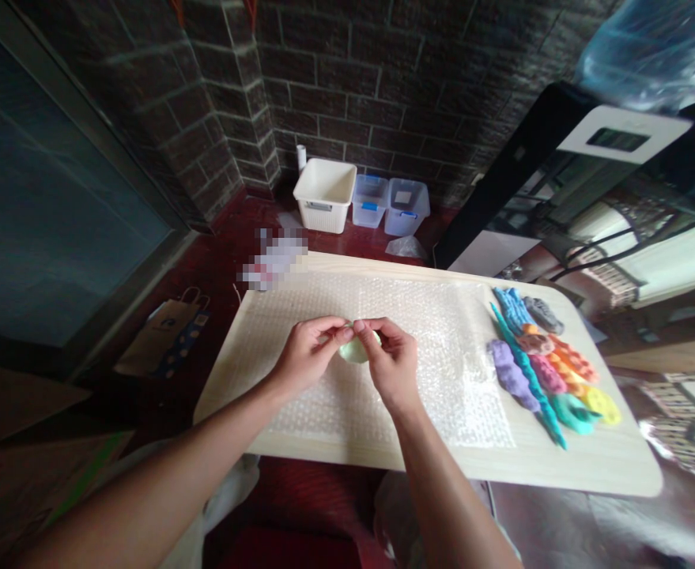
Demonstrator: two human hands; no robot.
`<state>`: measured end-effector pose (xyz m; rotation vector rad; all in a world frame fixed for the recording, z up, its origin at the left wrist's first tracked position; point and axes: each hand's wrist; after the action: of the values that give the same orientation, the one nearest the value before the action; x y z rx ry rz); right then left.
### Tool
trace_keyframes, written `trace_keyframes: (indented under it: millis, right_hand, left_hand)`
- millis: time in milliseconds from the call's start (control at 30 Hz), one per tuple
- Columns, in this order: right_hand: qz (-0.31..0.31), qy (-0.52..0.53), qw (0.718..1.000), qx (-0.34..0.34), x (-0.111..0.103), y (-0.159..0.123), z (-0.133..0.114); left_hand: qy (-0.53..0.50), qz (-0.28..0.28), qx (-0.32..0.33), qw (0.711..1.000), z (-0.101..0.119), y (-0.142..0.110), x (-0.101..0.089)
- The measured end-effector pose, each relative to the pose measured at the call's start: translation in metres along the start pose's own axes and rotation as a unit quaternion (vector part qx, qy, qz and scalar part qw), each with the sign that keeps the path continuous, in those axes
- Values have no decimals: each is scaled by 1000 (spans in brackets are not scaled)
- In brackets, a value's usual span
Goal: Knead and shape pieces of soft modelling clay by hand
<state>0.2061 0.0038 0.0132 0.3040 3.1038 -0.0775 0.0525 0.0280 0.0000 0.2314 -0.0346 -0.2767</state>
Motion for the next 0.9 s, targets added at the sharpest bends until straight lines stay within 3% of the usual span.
trace_keyframes:
  millis: [100,267,400,533,700,900]
  right_hand:
    - [-21,13,1000,6,-4,2,3]
    - [5,68,997,33,-5,4,11]
    - [3,73,997,36,-2,3,11]
    - [0,16,1000,4,-3,1,5]
    - [-20,-28,999,-16,-7,3,5]
    - [41,18,999,4,-1,2,11]
  left_hand:
    - [-94,10,-32,995,-4,4,3]
    - [-205,19,-94,974,-3,7,8]
    - [-200,9,-97,975,-2,5,8]
    - [-196,23,-105,975,-1,6,5]
    - [-143,-11,-85,986,2,6,1]
    - [-158,18,-91,983,-2,5,7]
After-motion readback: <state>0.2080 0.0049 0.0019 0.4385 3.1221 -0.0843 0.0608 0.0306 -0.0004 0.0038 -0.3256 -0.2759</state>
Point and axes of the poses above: each hand's wrist, its own y-axis towards the middle knuckle, its own x-axis out of the palm, z = x × y, and after that the axes turned 7 degrees about x, right-handed
